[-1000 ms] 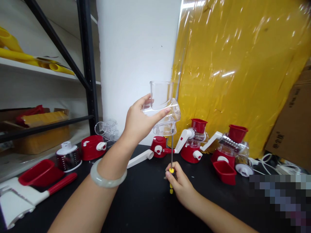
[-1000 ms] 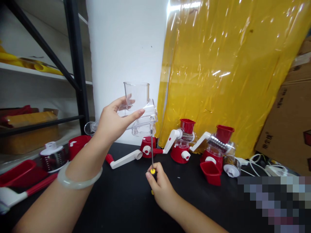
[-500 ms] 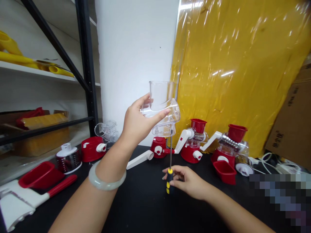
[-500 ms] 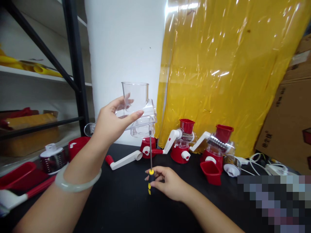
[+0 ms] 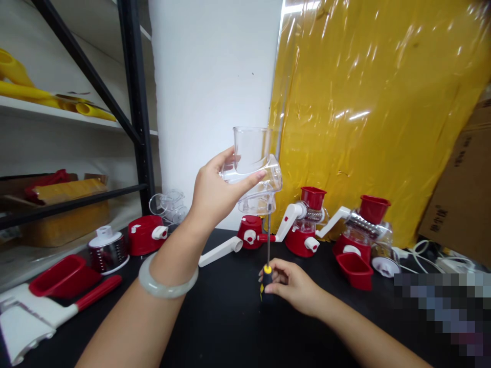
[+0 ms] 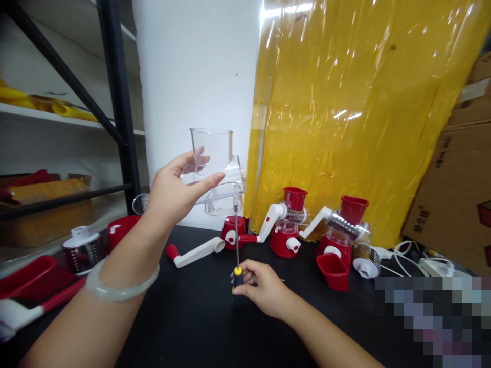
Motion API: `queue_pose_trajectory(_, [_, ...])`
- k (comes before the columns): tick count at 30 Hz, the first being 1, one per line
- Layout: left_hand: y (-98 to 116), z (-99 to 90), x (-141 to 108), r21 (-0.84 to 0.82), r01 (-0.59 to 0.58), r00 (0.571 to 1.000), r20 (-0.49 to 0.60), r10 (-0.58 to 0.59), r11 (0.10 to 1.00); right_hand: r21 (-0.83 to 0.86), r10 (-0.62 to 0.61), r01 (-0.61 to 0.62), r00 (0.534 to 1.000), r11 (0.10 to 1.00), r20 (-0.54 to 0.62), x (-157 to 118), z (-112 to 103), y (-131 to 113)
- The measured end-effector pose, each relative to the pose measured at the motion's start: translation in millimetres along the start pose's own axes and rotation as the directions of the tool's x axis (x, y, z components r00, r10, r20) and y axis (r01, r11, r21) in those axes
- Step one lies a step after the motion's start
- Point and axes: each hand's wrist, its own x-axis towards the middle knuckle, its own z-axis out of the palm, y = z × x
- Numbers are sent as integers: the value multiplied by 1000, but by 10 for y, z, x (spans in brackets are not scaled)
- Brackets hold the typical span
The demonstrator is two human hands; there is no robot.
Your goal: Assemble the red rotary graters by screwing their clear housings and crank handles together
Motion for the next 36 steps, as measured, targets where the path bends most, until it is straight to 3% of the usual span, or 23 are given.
queue_pose_trajectory(6, [11, 0, 8, 11, -8, 1000, 20, 7, 1000, 21, 37, -37, 999, 999, 10, 19, -15, 33])
queue_pose_trajectory(12, [9, 2, 12, 12, -3, 1000, 14, 3, 1000, -61, 46, -50, 996, 997, -71, 36, 5, 108])
queue_pose_trajectory(21, [13, 4, 11, -12, 0, 1000, 14, 0, 1000, -197, -136, 142, 990, 970, 44, -55, -142, -212])
queue_pose_trajectory(28, [25, 0, 5, -9, -23, 1000, 18, 24, 1000, -89, 1, -4, 999, 996, -35, -35, -67, -100])
queue_pose_trajectory(33, [25, -3, 9, -8, -27, 999, 30, 27, 1000, -174, -126, 136, 990, 975, 67, -67, -97, -195])
queue_pose_trajectory(36, [26, 0, 5, -3, -23, 999, 31, 23, 1000, -193, -138, 155, 986, 969, 97, -37, -90, -167])
